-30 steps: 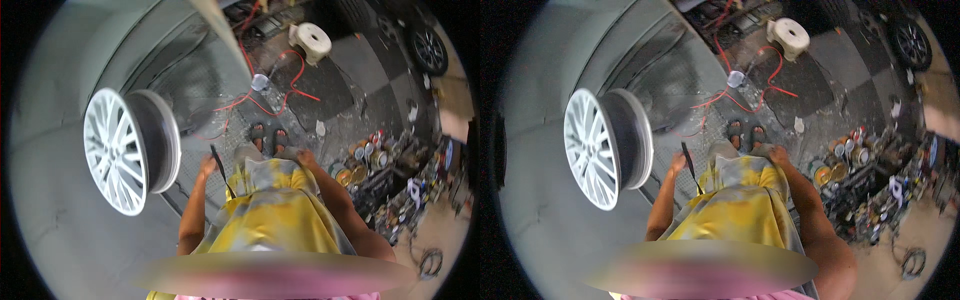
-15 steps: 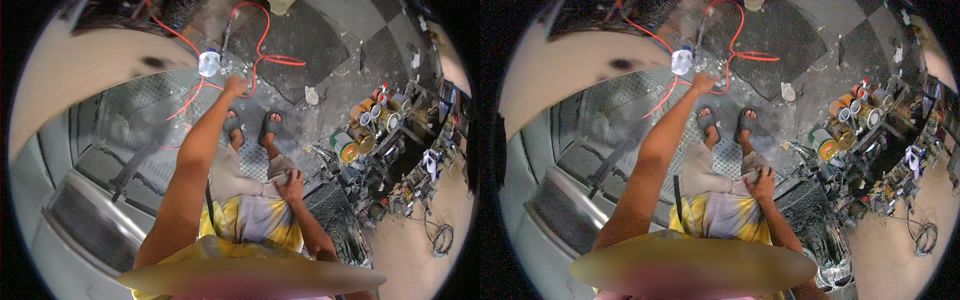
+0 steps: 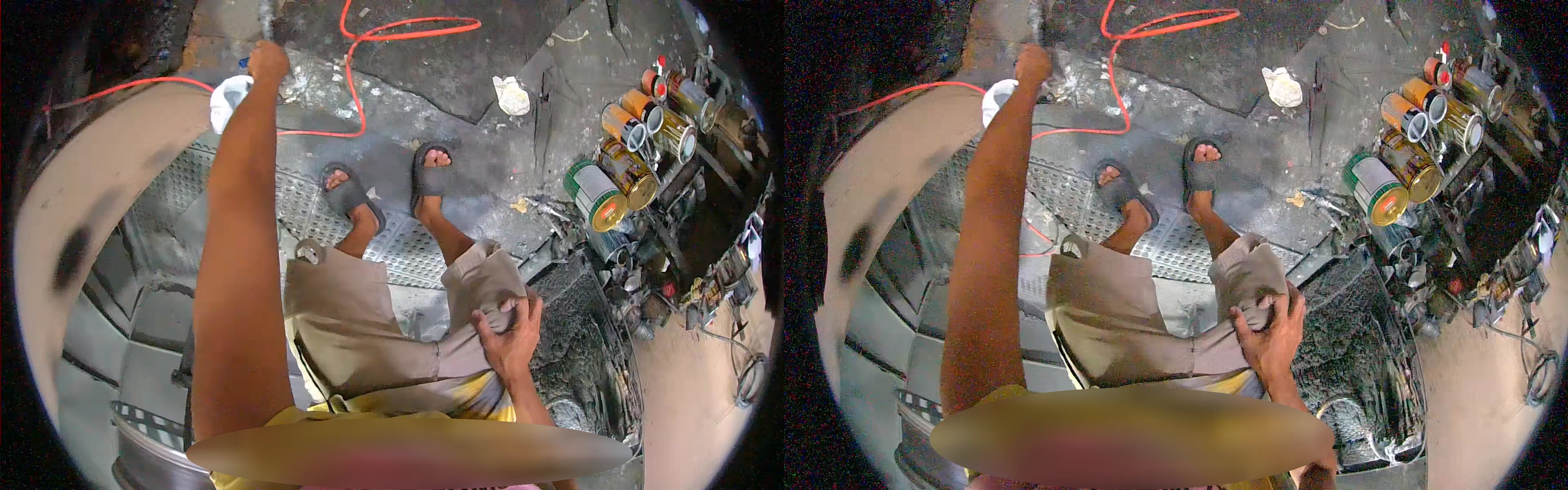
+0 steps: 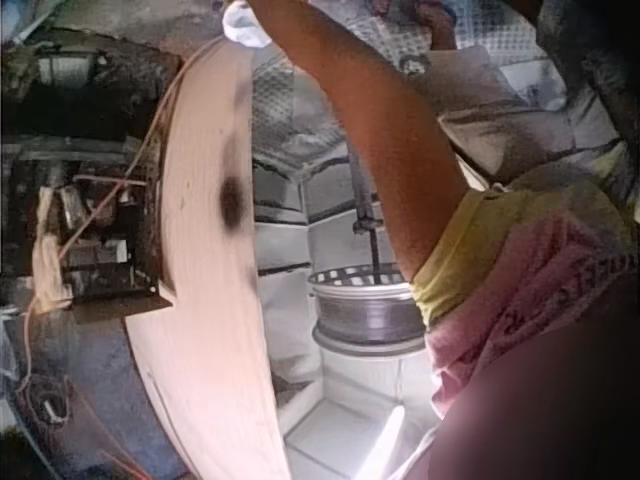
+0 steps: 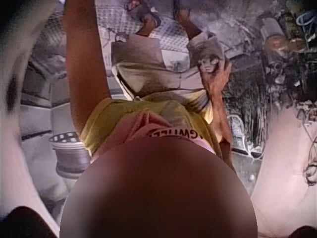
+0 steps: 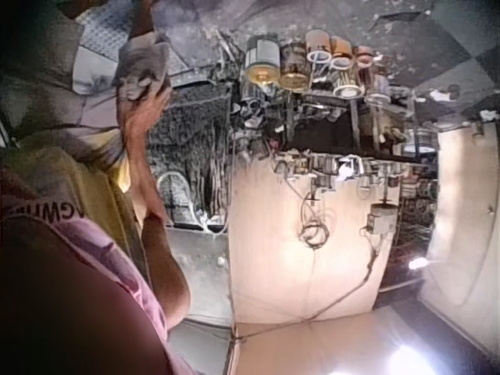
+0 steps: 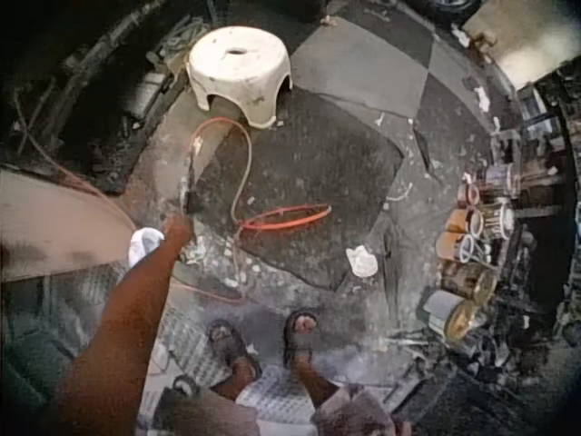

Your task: Painting a car rim using a spray gun.

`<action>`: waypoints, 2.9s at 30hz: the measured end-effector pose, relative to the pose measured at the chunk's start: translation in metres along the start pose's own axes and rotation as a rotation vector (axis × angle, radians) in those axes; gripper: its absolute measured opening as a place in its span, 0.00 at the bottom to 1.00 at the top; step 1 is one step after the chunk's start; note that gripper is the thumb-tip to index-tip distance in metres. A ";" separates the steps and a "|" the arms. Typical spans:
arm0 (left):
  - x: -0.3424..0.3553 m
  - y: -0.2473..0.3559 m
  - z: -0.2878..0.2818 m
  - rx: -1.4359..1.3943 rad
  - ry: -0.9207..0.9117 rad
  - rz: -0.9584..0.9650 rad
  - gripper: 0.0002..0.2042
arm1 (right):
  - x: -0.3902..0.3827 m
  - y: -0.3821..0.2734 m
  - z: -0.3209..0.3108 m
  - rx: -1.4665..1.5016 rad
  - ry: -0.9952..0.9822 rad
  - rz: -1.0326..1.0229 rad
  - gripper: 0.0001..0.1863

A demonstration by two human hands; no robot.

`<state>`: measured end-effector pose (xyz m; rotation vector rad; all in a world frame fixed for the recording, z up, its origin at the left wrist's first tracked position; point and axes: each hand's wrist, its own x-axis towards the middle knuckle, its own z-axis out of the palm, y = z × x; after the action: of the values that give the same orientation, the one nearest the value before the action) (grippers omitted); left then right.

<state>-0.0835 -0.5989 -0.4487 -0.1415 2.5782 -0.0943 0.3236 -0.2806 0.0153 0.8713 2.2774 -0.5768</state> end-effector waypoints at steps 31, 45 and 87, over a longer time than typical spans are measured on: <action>-0.671 -0.060 -0.531 0.142 0.063 0.741 0.12 | -0.133 -0.233 -0.188 -0.147 -0.578 -1.380 0.31; -0.790 -0.158 -0.646 0.213 0.771 0.456 0.05 | -0.266 -0.340 -0.242 -0.251 -0.555 -1.783 0.22; -0.859 -0.566 -0.459 -0.586 0.787 -0.419 0.12 | -0.566 -0.574 -0.034 -0.136 -0.904 -1.505 0.20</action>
<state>0.4425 -1.0393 0.4448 -1.0421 3.2201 0.5659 0.2366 -0.9003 0.5251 -1.1641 1.6487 -1.0659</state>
